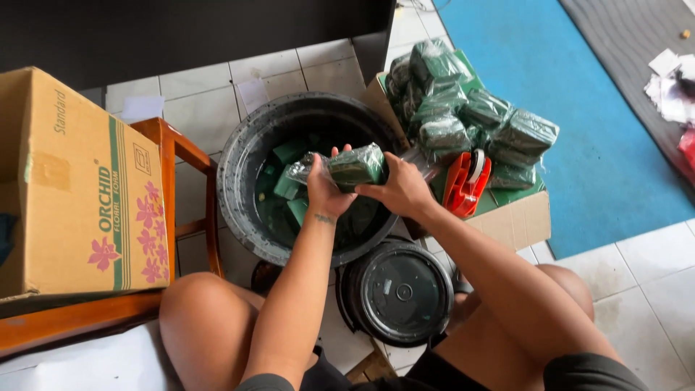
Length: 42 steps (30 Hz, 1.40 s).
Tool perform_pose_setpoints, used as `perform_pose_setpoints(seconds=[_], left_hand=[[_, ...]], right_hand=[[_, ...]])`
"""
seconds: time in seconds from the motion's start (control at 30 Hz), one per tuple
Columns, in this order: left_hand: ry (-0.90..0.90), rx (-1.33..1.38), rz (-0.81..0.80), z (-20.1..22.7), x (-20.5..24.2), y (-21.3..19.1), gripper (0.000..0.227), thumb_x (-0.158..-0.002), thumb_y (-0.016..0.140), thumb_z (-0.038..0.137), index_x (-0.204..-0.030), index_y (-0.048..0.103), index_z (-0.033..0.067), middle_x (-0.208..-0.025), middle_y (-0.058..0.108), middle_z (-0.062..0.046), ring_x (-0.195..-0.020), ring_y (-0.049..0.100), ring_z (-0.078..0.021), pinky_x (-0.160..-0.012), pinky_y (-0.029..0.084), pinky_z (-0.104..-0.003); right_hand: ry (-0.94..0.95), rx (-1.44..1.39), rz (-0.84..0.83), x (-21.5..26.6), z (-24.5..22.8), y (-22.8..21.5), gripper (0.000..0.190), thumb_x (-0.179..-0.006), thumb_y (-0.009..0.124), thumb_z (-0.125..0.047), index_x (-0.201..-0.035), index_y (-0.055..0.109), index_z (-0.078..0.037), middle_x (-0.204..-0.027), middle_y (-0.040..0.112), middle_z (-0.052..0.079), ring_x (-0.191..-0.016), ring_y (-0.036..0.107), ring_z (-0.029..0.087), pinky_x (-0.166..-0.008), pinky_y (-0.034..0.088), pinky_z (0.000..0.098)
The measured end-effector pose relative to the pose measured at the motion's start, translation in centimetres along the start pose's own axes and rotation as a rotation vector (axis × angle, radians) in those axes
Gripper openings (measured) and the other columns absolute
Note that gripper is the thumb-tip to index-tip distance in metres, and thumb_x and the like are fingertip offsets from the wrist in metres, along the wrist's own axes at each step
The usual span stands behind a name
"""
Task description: The person sits on the floor and repeatedly takes green floral foam blocks from a bucket of water, places them into clear plastic bags, and seals the bags using a handheld tape dispenser. The sealed packages are stacked on a nearby cardboard box.
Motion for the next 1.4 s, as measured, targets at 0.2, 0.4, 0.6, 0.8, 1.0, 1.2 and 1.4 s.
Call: perform_pose_setpoints(seconds=[0.2,0.4,0.6,0.8,1.0,1.2,1.4], left_hand=[[0.005,-0.004,0.044,-0.4,0.6,0.9,0.042,-0.097,0.059,0.057,-0.103,0.076,0.0194,-0.129,0.072,-0.008,-0.106,0.073,-0.0280,-0.098,0.055,-0.048],[0.028,-0.212,0.054,0.1,-0.6,0.0,0.048,-0.099,0.055,0.051,-0.118,0.074,0.0119,-0.119,0.075,-0.016,-0.096,0.074,-0.0298,-0.090,0.061,-0.044],[0.373,-1.707,0.445,2.9,8.2,12.5,0.053,-0.091,0.044,0.069,-0.074,0.068,0.0248,-0.093,0.078,0.008,-0.114,0.069,-0.0200,-0.103,0.046,-0.030],[0.359,-2.450,0.292,3.0,6.9,13.3,0.058,-0.091,0.033,0.085,-0.085,0.078,0.0486,-0.107,0.076,-0.002,-0.117,0.065,-0.0291,-0.107,0.048,-0.042],[0.432,-1.587,-0.505,-1.7,16.0,19.1,0.051,-0.112,0.028,0.036,-0.066,0.038,0.0154,-0.089,0.079,-0.018,-0.103,0.074,-0.0278,-0.105,0.048,-0.038],[0.509,-1.553,-0.580,-3.4,17.3,20.5,0.051,-0.113,0.038,0.029,-0.064,0.041,0.0147,-0.070,0.063,-0.007,-0.080,0.067,-0.0212,-0.089,0.052,-0.030],[0.519,-1.799,-0.257,-0.1,12.9,14.5,0.046,-0.113,0.036,0.036,-0.103,0.072,0.0083,-0.094,0.069,-0.003,-0.124,0.063,-0.0199,-0.112,0.042,-0.040]], right_hand=[[0.018,-0.022,-0.005,-0.1,0.2,0.1,0.073,-0.060,0.087,-0.066,-0.102,0.062,-0.013,-0.100,0.072,0.016,-0.107,0.069,0.041,-0.087,0.056,0.0526],[0.017,-0.062,0.004,-0.2,1.5,1.0,0.077,-0.061,0.087,-0.063,-0.118,0.061,-0.017,-0.116,0.071,0.016,-0.117,0.066,0.039,-0.096,0.055,0.0530],[-0.059,0.123,-0.175,3.0,-0.2,-0.6,0.122,-0.066,0.081,-0.073,-0.154,0.031,-0.005,-0.157,0.039,0.022,-0.141,0.045,0.043,-0.113,0.046,0.0589],[-0.335,-0.155,-0.129,1.9,-1.4,0.4,0.134,-0.058,0.090,-0.069,-0.158,0.027,-0.007,-0.157,0.042,0.019,-0.148,0.037,0.036,-0.123,0.035,0.0491],[-0.310,-0.860,-0.701,2.8,-2.3,0.4,0.082,-0.069,0.089,-0.023,-0.143,0.055,-0.010,-0.140,0.061,0.006,-0.129,0.050,0.016,-0.111,0.043,0.0433],[-0.233,-1.260,-0.968,5.4,-2.7,3.2,0.081,-0.058,0.092,0.001,-0.133,0.060,0.005,-0.130,0.066,0.024,-0.118,0.066,0.040,-0.100,0.051,0.0570],[-0.655,0.099,0.211,2.6,-0.4,0.8,0.083,-0.065,0.088,-0.061,-0.122,0.051,-0.013,-0.106,0.059,0.012,-0.097,0.066,0.039,-0.080,0.053,0.0505]])
Point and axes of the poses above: each hand's wrist, its own x-axis away from the middle knuckle, its own y-axis out of the palm, z = x × y, the point moved 6 cm from there along -x, towards the middle knuckle
